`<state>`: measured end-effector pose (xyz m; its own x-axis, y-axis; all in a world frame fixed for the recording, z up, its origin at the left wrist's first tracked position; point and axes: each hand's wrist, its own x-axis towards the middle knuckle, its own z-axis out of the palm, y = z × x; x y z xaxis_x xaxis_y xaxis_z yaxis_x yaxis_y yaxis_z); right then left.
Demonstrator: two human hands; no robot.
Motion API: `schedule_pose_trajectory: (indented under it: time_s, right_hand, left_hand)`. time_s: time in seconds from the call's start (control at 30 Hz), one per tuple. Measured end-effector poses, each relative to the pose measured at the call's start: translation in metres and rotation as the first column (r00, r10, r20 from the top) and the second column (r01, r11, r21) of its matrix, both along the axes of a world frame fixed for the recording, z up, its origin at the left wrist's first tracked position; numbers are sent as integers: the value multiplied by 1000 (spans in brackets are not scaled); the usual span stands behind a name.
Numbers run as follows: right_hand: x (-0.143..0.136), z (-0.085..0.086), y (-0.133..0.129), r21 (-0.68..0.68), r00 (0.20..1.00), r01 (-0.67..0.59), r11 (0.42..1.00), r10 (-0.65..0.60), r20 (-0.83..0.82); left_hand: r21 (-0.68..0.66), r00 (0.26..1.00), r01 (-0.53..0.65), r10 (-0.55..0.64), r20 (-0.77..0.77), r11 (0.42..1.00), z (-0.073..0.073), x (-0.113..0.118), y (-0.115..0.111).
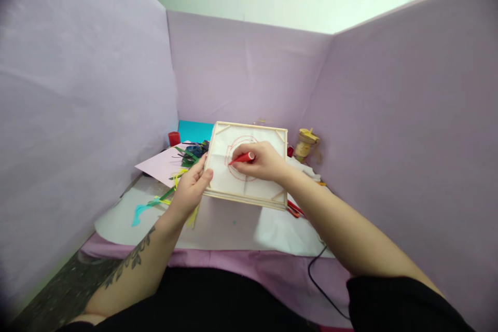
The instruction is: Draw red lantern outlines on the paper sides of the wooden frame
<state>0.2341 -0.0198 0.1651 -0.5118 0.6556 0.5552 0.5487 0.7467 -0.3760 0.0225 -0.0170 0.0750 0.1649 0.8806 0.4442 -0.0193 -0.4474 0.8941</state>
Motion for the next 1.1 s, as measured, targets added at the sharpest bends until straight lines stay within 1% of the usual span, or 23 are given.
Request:
schedule_pose_trajectory:
  time_s: [0.37, 0.5, 0.63, 0.8, 0.97, 1.1]
  right_hand:
    - [3, 1, -1, -42, 1000, -12, 999, 13, 12]
    - [3, 3, -1, -78, 1000, -26, 997, 27, 15]
    - [3, 3, -2, -64, 1000, -22, 998, 23, 12]
    - [3, 3, -4, -115, 1000, -24, 993, 25, 15]
    - [4, 4, -3, -95, 999, -26, 995, 29, 34]
    - [5, 4, -4, -144, 999, -35, 989, 39, 24]
  left_hand:
    - [-4, 1000, 12, -12, 9, 1000, -1, 0, 0]
    - [-3, 1000, 9, -9, 11, 1000, -1, 0, 0]
    - [-12, 1000, 0, 0, 2, 1000, -1, 0, 0]
    - [-18, 1000, 3, -3, 9, 1000, -2, 0, 0]
    - [-11, 1000, 3, -3, 10, 1000, -2, 0, 0]
    - [-12, 1000, 7, -7, 13, 1000, -3, 0, 0]
